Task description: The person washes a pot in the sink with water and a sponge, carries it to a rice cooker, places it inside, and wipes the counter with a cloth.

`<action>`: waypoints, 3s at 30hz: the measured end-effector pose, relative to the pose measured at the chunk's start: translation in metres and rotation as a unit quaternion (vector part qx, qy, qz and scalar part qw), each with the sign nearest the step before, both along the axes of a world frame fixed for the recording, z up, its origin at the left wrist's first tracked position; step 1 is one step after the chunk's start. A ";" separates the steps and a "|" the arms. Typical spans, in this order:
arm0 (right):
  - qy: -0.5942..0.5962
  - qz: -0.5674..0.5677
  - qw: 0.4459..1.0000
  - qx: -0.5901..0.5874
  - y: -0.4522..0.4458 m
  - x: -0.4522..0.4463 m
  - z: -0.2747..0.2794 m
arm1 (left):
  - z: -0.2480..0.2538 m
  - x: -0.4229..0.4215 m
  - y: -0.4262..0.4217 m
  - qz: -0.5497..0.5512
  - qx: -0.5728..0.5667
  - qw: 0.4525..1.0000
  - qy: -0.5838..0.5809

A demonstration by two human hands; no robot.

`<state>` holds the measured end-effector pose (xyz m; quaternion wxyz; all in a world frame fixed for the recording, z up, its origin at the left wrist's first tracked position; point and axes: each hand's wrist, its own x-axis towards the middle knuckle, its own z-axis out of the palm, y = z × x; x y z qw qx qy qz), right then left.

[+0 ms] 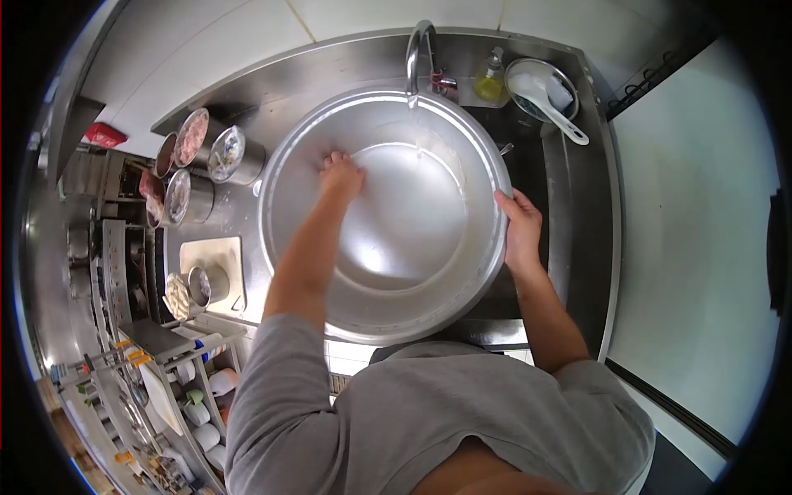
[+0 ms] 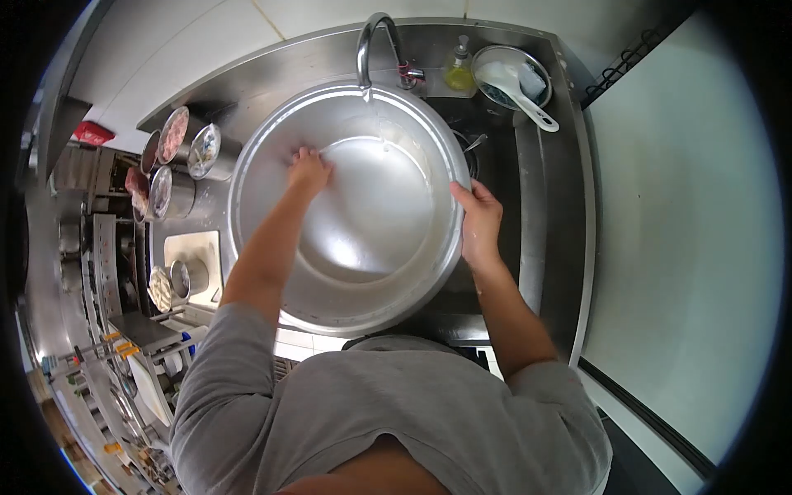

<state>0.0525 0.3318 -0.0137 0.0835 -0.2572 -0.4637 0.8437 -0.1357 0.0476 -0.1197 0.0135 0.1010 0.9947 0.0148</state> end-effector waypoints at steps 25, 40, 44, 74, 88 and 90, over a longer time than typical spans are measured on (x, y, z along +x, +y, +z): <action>-0.006 -0.145 0.989 -0.031 -0.013 -0.017 -0.014 | -0.030 -0.009 0.131 -0.110 0.080 0.990 -0.026; 0.021 -0.165 0.986 0.001 -0.005 -0.016 -0.013 | 0.024 0.064 0.013 -0.137 -0.104 0.937 -0.303; 0.040 -0.158 0.987 -0.011 -0.005 -0.019 -0.009 | 0.123 0.102 0.015 -0.171 -0.052 0.760 -0.625; 0.130 -0.187 0.952 0.203 -0.005 0.051 0.088 | 0.042 0.049 -0.009 0.241 0.504 0.824 -0.093; 0.127 -0.054 0.784 0.606 -0.127 0.103 0.166 | -0.206 0.084 0.199 0.288 0.719 0.527 -0.350; 0.108 -0.024 0.708 0.698 -0.140 0.113 0.161 | -0.217 0.096 0.234 0.246 0.762 0.395 -0.451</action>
